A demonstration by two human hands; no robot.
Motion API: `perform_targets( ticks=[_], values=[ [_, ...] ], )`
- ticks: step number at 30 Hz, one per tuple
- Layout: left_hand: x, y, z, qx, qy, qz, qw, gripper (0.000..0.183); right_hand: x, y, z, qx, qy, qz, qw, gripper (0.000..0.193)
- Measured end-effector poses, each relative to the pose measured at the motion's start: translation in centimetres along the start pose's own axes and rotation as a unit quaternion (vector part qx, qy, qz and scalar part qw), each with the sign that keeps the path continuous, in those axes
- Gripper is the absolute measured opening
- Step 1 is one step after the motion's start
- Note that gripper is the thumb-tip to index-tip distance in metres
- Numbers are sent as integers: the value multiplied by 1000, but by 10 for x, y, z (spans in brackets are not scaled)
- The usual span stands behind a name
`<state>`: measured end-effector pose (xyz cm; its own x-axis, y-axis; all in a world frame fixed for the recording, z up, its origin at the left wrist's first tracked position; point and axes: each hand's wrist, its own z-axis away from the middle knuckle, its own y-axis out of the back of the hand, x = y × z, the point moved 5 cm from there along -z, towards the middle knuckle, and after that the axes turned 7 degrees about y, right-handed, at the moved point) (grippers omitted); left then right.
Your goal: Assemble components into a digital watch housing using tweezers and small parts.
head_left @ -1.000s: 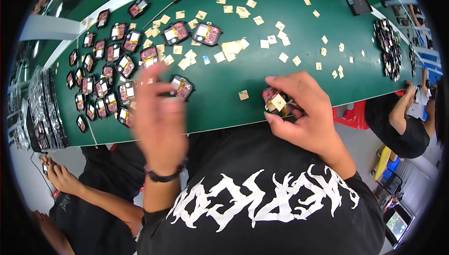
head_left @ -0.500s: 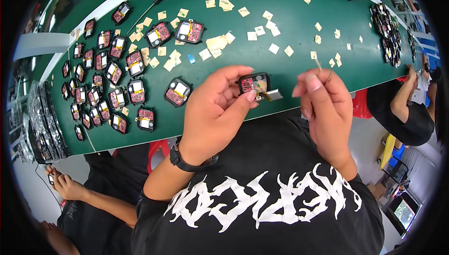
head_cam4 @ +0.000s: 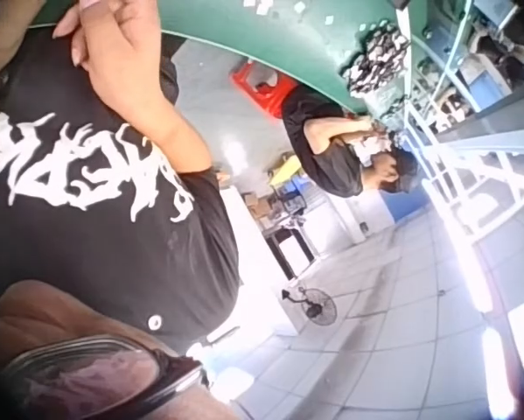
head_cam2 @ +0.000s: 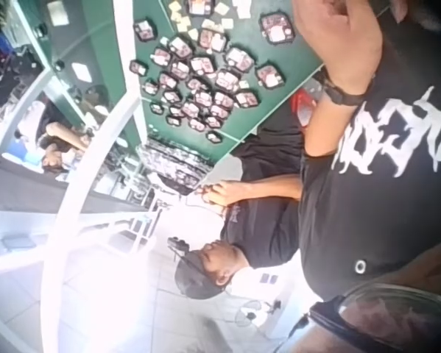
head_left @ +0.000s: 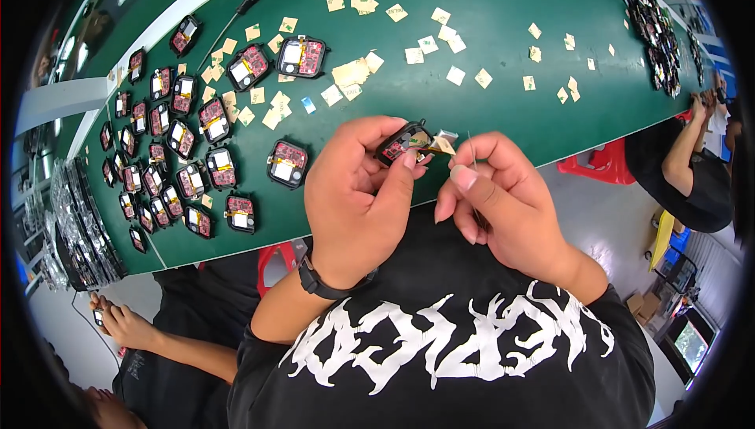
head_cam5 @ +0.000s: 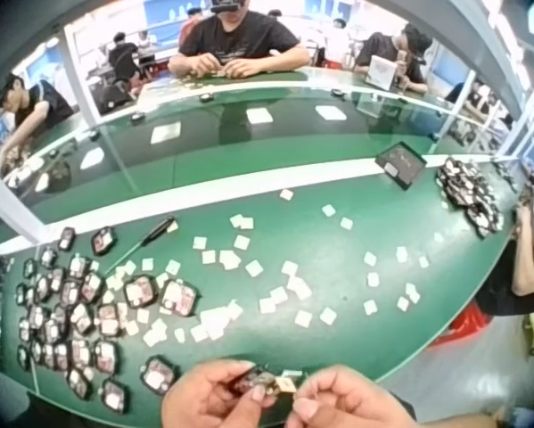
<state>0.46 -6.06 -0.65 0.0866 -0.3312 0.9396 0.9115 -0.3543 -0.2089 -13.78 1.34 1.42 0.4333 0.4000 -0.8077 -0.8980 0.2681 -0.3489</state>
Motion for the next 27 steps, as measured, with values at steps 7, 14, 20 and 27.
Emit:
perform_targets(
  ticks=[7,14,20,27],
  values=[
    [1,-2,3,11,16,-22,1000,26,-8,-6,-3,-2,-37,34,999,15],
    [2,0,1,-19,-39,-133,990,29,1,-8,-11,17,-69,32,997,14],
    [0,2,-1,11,-109,-116,987,24,0,-8,-14,15,-57,49,997,13],
    [-2,0,-3,-1,-63,-49,997,24,1,-7,-17,45,23,-2,999,12]
  ],
)
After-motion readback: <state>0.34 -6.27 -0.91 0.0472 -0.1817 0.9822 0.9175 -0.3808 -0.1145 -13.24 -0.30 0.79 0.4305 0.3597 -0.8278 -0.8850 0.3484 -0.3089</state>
